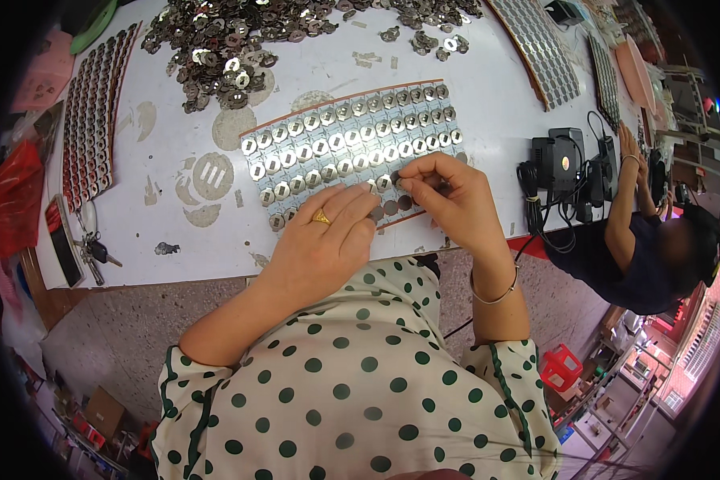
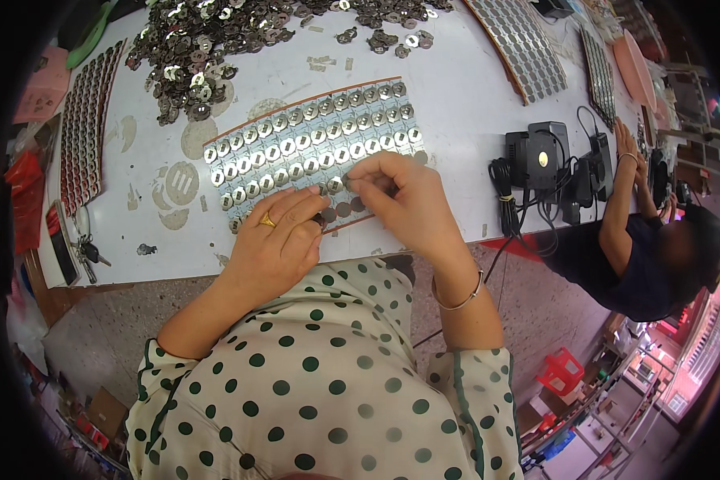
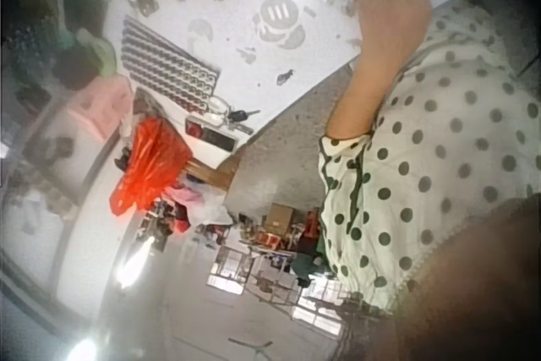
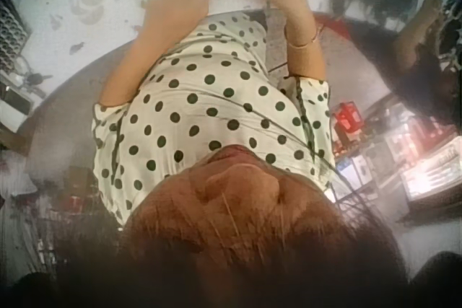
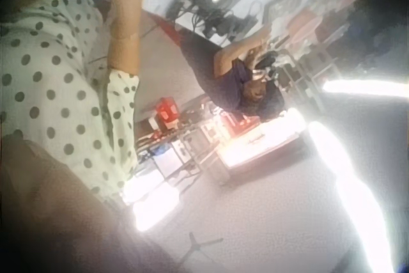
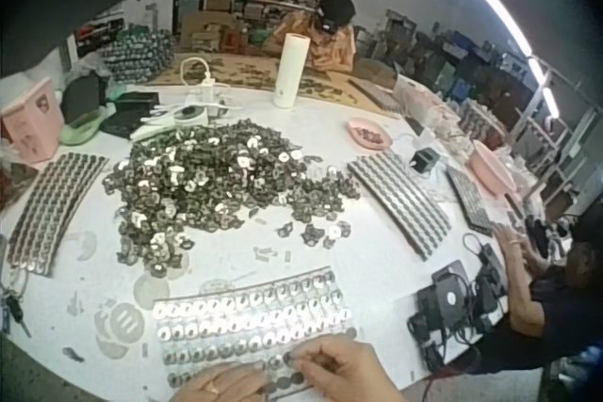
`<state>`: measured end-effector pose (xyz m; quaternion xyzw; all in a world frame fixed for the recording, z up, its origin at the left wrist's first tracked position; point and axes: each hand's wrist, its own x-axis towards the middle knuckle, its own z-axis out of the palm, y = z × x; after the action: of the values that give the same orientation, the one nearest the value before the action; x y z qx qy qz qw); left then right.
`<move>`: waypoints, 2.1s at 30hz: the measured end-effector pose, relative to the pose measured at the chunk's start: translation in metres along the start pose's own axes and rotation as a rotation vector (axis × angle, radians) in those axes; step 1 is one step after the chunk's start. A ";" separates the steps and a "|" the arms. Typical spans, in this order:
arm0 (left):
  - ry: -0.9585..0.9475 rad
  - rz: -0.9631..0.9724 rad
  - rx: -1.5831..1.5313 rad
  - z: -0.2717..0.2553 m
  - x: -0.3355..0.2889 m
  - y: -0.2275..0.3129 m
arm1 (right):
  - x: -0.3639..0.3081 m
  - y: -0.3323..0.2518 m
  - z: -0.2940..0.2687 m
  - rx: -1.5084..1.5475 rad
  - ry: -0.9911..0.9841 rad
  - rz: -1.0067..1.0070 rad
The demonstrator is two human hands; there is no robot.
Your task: The person picks up small metal pieces from a pile and places them one by one onto a grid sheet by hand.
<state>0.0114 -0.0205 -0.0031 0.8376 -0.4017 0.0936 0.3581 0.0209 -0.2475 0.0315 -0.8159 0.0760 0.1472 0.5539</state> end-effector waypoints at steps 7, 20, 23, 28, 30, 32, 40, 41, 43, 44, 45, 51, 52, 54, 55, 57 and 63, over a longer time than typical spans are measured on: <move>-0.001 -0.008 0.083 0.002 0.002 0.004 | 0.003 0.003 0.009 -0.186 0.069 -0.247; -0.023 -0.014 0.166 0.006 0.005 0.009 | -0.002 0.007 0.012 -0.257 0.094 -0.340; 0.004 -0.079 0.029 -0.004 0.006 0.008 | -0.002 0.003 0.011 -0.348 0.085 -0.376; 0.126 -0.639 -1.232 -0.025 0.012 0.010 | -0.012 -0.002 0.008 0.054 0.098 -0.284; 0.108 -0.661 -1.285 -0.025 0.010 0.003 | -0.021 -0.015 0.013 0.175 0.073 -0.291; 0.078 -0.681 -1.346 -0.024 0.010 -0.002 | -0.023 -0.029 0.015 0.292 0.059 -0.291; 0.090 -0.668 -1.074 -0.013 0.023 0.011 | -0.009 -0.023 -0.001 -0.078 -0.021 -0.497; 0.089 -0.664 -1.079 -0.012 0.023 0.011 | -0.007 -0.017 -0.003 -0.083 -0.018 -0.496; -0.017 -0.269 -0.391 -0.011 0.021 0.010 | -0.002 -0.002 -0.007 0.485 0.005 -0.060; -0.036 -0.120 -0.179 -0.007 0.020 0.008 | 0.001 0.004 -0.011 0.491 0.016 -0.075; -0.036 -0.116 -0.184 -0.004 0.020 0.008 | 0.001 0.006 -0.015 0.489 0.022 -0.073; -0.198 -0.044 0.147 0.001 0.013 0.016 | 0.005 0.003 -0.017 0.054 0.001 0.049; -0.200 -0.038 0.168 0.002 0.013 0.016 | 0.005 0.000 -0.016 -0.004 0.002 0.064; -0.203 -0.033 0.189 0.004 0.011 0.016 | 0.006 -0.001 -0.013 -0.062 0.002 0.081; -0.185 -0.026 0.200 0.006 0.011 0.015 | 0.006 0.000 -0.011 -0.092 0.017 -0.006; -0.169 -0.019 0.210 0.008 0.009 0.014 | 0.007 0.003 -0.008 -0.121 0.032 -0.091; -0.189 -0.033 0.200 0.005 0.011 0.013 | 0.001 0.005 -0.005 -0.168 0.137 -0.130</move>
<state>0.0082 -0.0366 0.0048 0.8807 -0.4084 0.0480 0.2349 0.0208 -0.2536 0.0285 -0.8708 0.0482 0.0608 0.4855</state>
